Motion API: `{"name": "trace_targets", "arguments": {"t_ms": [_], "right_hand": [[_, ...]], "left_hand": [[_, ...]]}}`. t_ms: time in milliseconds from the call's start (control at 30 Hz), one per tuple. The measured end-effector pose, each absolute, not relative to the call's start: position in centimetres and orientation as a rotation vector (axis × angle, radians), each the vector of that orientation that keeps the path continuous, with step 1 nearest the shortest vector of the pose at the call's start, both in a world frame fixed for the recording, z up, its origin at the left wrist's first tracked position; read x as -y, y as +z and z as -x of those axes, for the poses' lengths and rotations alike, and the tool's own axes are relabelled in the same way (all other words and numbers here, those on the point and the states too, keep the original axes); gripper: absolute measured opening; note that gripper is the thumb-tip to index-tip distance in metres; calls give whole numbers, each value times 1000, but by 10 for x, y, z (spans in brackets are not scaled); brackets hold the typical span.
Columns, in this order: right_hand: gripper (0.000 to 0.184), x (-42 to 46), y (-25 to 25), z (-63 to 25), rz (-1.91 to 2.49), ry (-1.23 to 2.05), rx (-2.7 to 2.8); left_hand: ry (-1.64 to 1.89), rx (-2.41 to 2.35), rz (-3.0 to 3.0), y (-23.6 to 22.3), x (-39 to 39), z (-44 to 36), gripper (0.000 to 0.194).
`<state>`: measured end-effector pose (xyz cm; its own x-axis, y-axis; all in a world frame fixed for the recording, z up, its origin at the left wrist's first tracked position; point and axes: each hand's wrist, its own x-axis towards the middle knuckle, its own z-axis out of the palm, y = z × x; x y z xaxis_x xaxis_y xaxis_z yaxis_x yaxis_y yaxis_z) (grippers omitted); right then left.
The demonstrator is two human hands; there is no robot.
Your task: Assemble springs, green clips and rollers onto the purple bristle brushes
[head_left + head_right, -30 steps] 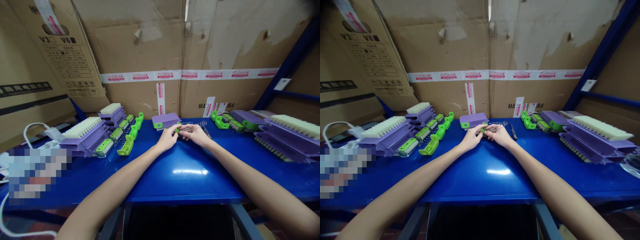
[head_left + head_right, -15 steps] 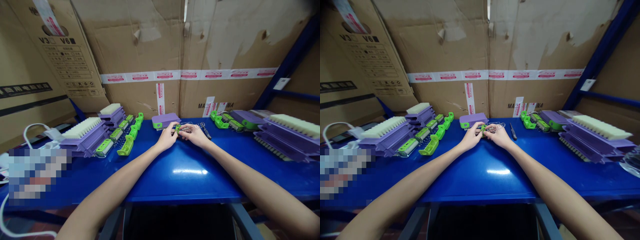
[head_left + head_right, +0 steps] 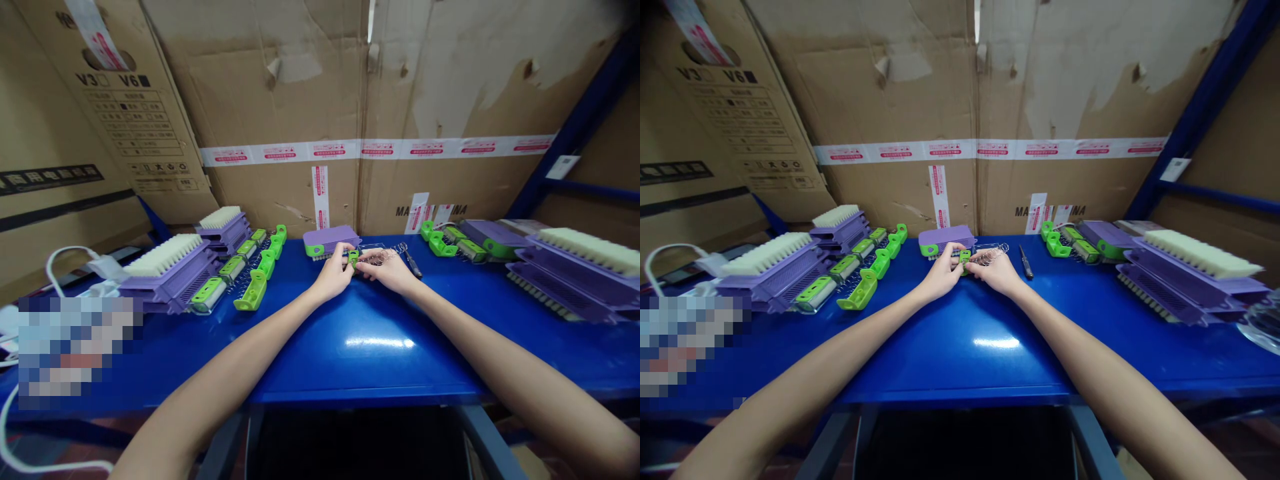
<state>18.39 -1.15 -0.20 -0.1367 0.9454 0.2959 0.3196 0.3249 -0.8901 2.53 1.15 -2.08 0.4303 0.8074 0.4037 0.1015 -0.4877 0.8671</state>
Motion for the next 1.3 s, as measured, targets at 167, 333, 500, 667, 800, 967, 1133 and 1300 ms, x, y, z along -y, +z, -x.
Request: {"name": "trace_targets", "arguments": {"t_ms": [167,333,500,667,800,967,1133,1300], "right_hand": [[27,12,-1,-184,1159,750,1729],[21,12,-3,-184,1179,493,1816],[23,13,-6,-186,1111,281,1904],[22,9,-8,-191,1053,201,1984],[20,7,-11,-194,1052,157,1986],[15,10,-10,-191,1085,149,1971],[8,15,-3,-187,1165,163,1984],[21,13,-2,-191,1060,184,2019]], "left_hand": [[1122,-797,-1874,-19,-10,-26,30],[1142,-872,-1882,-18,-10,-26,28],[1156,-859,-1824,-19,-13,-26,27],[1116,-812,-1797,-19,-13,-25,26],[1083,-754,-1776,-20,-14,-25,27],[1048,-701,-1746,-23,-16,-25,35],[1034,-751,-1776,-22,-16,-25,39],[1038,-761,-1781,-22,-17,-25,36]]}}
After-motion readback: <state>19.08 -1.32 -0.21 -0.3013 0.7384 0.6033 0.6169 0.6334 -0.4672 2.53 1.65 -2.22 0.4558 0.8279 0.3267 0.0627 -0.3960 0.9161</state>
